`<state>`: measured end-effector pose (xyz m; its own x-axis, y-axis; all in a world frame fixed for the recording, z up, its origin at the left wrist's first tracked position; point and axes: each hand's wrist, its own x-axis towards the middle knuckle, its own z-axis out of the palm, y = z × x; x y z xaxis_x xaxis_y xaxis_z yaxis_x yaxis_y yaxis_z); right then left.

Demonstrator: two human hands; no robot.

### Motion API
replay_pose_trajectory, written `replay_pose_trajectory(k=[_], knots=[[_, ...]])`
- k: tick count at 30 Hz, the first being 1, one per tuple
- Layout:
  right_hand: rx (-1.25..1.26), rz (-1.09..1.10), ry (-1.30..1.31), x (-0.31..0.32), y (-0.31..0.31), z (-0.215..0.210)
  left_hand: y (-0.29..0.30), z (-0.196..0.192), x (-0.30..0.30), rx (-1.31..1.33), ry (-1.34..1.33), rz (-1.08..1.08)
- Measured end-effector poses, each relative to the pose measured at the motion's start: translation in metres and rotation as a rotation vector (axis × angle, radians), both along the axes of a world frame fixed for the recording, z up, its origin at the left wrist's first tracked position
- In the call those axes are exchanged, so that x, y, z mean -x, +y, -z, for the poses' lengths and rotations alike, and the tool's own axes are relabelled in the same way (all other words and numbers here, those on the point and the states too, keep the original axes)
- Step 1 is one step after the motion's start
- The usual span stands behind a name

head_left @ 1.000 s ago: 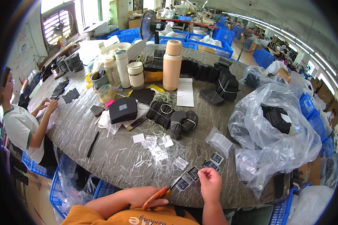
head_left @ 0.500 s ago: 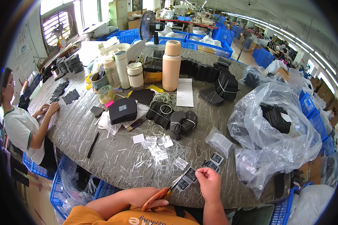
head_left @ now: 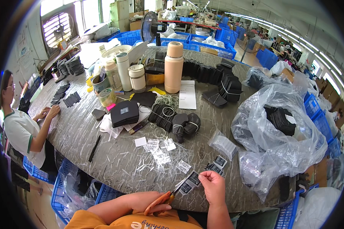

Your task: Cut and sort small rectangular labels from a sheet using scissors.

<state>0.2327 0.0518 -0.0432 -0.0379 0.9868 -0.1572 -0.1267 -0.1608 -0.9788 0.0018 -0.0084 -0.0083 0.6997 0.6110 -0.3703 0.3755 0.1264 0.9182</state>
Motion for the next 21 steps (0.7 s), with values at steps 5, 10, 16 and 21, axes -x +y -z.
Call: replay_pose_trajectory(k=[5, 10, 16, 21], knots=[[-0.007, 0.000, -0.022, -0.001, 0.001, 0.002, 0.000, -0.002, 0.000, 0.007, 0.015, 0.023], [0.004, -0.005, -0.015, -0.001, 0.001, 0.001, 0.000, -0.009, 0.000, 0.038, -0.004, -0.014], [0.008, -0.010, 0.007, -0.003, 0.002, 0.004, -0.001, -0.012, -0.001, 0.135, 0.002, -0.046], [0.042, -0.007, 0.017, -0.005, 0.002, 0.003, -0.001, -0.016, -0.003, 0.189, 0.001, -0.094]])
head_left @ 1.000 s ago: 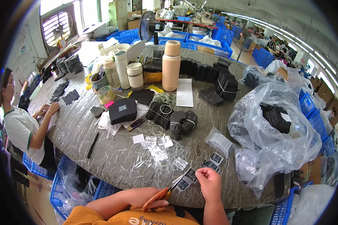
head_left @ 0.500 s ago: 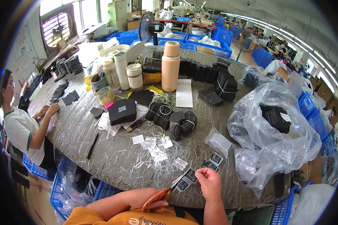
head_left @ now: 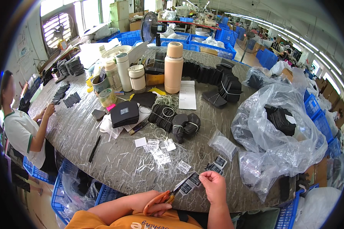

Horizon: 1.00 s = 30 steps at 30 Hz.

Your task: Cut and sort small rectangular labels from a sheet using scissors.

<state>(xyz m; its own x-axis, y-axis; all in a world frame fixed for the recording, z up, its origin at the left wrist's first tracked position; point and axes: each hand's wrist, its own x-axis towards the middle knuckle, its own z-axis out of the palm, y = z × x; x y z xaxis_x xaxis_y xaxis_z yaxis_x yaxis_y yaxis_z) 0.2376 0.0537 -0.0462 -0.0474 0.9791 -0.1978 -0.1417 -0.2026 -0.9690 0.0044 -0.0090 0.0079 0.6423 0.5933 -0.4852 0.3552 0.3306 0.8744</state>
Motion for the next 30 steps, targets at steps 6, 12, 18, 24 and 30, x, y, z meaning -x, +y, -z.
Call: replay_pose_trajectory(k=[6, 12, 18, 24, 30], knots=[[0.003, -0.027, -0.028, -0.003, -0.001, 0.001, -0.003, 0.014, 0.001, 0.008, -0.083, -0.015], [0.033, -0.086, -0.044, -0.002, -0.002, 0.001, -0.002, 0.013, -0.001, 0.037, -0.056, -0.031], [0.035, -0.101, -0.058, -0.002, -0.002, -0.001, 0.001, 0.014, 0.001, 0.045, -0.039, 0.016], [-0.024, -0.045, -0.282, -0.012, 0.005, -0.006, 0.003, 0.018, 0.000, -0.014, -0.157, -0.307], [-0.341, 0.215, -0.809, -0.033, 0.025, 0.020, 0.009, 0.021, 0.004, -0.033, -0.168, -0.485]])
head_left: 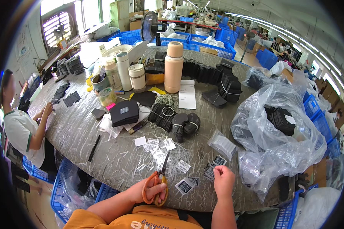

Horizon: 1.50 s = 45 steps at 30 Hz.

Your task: Cut and sort small rectangular labels from a sheet using scissors.

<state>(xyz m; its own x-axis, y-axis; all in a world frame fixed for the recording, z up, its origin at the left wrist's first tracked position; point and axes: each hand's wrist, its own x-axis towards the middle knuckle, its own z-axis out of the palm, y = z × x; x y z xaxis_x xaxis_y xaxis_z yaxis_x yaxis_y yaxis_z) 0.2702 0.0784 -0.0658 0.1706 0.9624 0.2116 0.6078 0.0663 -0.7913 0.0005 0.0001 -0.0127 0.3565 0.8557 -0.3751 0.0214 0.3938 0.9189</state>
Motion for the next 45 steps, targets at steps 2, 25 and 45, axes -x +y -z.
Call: replay_pose_trajectory(k=[2, 25, 45], knots=[[-0.048, 0.017, -0.105, 0.001, -0.001, 0.002, 0.000, 0.012, 0.007, 0.026, 0.012, 0.097], [0.224, -0.248, -0.045, 0.045, -0.046, -0.004, -0.002, 0.002, 0.002, -0.019, 0.097, 0.157], [0.153, -0.106, 0.771, 0.046, -0.029, -0.017, -0.001, -0.016, -0.007, -0.065, 0.282, 0.630]])
